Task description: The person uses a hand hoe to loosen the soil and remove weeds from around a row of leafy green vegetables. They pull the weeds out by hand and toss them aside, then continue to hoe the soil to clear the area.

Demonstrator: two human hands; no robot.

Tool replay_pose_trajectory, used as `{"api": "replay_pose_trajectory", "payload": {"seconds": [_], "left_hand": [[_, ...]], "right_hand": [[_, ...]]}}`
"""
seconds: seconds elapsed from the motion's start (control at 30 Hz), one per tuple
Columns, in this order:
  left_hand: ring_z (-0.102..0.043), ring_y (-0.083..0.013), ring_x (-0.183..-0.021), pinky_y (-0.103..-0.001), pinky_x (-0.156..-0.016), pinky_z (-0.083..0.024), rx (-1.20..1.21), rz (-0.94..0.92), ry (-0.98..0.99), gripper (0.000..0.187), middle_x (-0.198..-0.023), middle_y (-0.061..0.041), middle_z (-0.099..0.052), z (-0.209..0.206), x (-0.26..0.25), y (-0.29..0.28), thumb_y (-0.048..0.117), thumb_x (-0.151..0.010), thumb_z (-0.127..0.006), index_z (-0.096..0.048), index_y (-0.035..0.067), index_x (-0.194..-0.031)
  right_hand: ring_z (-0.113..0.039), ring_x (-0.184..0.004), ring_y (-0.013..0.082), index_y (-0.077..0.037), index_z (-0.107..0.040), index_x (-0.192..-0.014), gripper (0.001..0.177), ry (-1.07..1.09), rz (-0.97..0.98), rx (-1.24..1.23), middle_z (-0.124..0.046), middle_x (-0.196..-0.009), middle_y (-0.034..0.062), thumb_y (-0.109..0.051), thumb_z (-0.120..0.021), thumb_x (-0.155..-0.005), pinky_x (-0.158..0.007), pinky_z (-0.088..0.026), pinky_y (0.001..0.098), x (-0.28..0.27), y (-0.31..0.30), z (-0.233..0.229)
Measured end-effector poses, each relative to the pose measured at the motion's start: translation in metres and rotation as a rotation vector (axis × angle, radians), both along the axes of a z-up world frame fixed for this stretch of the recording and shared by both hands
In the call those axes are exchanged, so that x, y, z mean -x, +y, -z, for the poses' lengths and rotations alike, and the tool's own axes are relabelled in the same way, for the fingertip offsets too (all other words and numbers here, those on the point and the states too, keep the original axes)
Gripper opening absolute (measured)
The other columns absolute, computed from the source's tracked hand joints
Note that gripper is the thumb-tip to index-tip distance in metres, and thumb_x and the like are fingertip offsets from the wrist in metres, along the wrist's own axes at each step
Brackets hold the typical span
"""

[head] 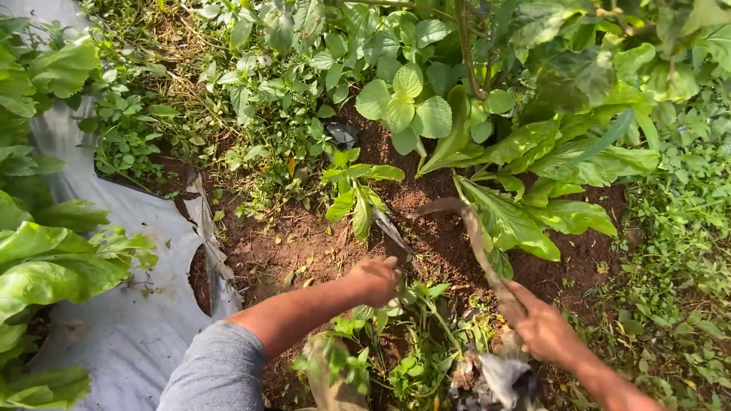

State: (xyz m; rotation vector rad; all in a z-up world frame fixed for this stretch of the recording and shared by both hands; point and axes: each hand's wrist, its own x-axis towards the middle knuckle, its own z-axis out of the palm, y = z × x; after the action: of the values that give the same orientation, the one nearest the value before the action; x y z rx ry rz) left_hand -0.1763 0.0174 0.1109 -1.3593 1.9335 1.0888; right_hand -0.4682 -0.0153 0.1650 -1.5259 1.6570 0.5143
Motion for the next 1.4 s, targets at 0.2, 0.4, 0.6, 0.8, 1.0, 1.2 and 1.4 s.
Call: {"api": "replay_pose_trajectory", "payload": {"seconds": [0.2, 0.4, 0.6, 0.8, 1.0, 1.2, 1.4], "left_hand": [[-0.051, -0.0072, -0.061, -0.02, -0.05, -0.045, 0.043, -0.128, -0.166, 0.035, -0.084, -0.007, -0.059, 0.068, -0.07, -0.054, 0.028, -0.111, -0.036, -0.063, 0.007, -0.102], [-0.065, -0.023, -0.097, -0.043, -0.087, -0.05, 0.498, -0.375, -0.374, 0.029, -0.1, -0.007, -0.065, 0.119, -0.147, -0.086, 0.027, -0.097, -0.054, -0.069, 0.013, -0.118], [-0.066, -0.0301, -0.109, -0.045, -0.086, -0.056, 0.536, -0.497, -0.157, 0.039, -0.138, -0.018, -0.058, 0.121, -0.133, -0.078, 0.011, -0.09, -0.055, -0.064, 0.009, -0.128], [-0.017, -0.0404, -0.152, -0.07, -0.12, -0.016, 0.31, -0.21, -0.294, 0.061, -0.164, -0.009, -0.025, 0.068, -0.095, -0.067, 0.019, -0.101, -0.047, -0.027, 0.022, -0.158], [-0.064, -0.0222, -0.115, -0.076, -0.118, -0.003, 0.395, -0.355, -0.424, 0.033, -0.156, -0.014, -0.041, 0.082, -0.119, -0.081, 0.019, -0.101, -0.043, -0.067, 0.013, -0.124], [0.001, -0.0411, -0.155, -0.076, -0.118, -0.002, 0.507, -0.457, -0.25, 0.026, -0.171, -0.007, -0.006, 0.05, -0.124, -0.076, 0.007, -0.095, -0.043, -0.068, 0.012, -0.092], [-0.006, -0.0372, -0.154, -0.073, -0.12, 0.004, 0.339, -0.337, -0.125, 0.061, -0.17, -0.01, 0.012, 0.06, -0.089, -0.073, -0.005, -0.092, -0.038, -0.043, 0.021, -0.147]], "right_hand": [[-0.057, -0.06, 0.0142, -0.033, -0.024, -0.16, 0.07, -0.312, 0.134, -0.17, -0.058, -0.145, 0.0125, -0.045, -0.049, -0.096, -0.05, -0.05, 0.0259, -0.09, -0.005, 0.039], [-0.061, -0.065, 0.0173, -0.014, -0.033, -0.157, 0.053, -0.834, 0.462, -0.23, -0.061, -0.086, 0.015, -0.029, -0.042, -0.107, -0.057, -0.057, 0.029, -0.155, -0.026, 0.085], [-0.059, -0.064, 0.0164, -0.006, -0.025, -0.157, 0.064, -0.93, 0.606, -0.115, -0.057, -0.082, 0.0116, -0.037, -0.048, -0.105, -0.056, -0.054, 0.0293, -0.161, -0.005, 0.072], [-0.054, -0.053, 0.0157, -0.038, -0.021, -0.161, 0.064, -0.341, 0.448, 0.04, -0.066, -0.083, 0.0106, -0.016, -0.048, -0.107, -0.04, -0.046, 0.0249, -0.119, 0.06, 0.087], [-0.055, -0.052, 0.0118, -0.035, -0.019, -0.162, 0.069, -0.307, 0.289, -0.11, -0.062, -0.077, 0.0055, -0.033, -0.054, -0.102, -0.045, -0.059, 0.0274, -0.081, 0.095, 0.104], [-0.046, -0.048, 0.0075, -0.046, -0.014, -0.16, 0.064, -0.075, 0.279, -0.086, -0.069, -0.132, 0.0041, -0.037, -0.044, -0.105, -0.039, -0.042, 0.0171, -0.099, 0.072, 0.049], [-0.061, -0.073, 0.0155, -0.039, -0.008, -0.163, 0.072, -0.253, 0.384, -0.261, -0.068, -0.132, 0.0049, -0.037, -0.047, -0.102, -0.067, -0.058, 0.0308, -0.073, 0.106, 0.077]]}}
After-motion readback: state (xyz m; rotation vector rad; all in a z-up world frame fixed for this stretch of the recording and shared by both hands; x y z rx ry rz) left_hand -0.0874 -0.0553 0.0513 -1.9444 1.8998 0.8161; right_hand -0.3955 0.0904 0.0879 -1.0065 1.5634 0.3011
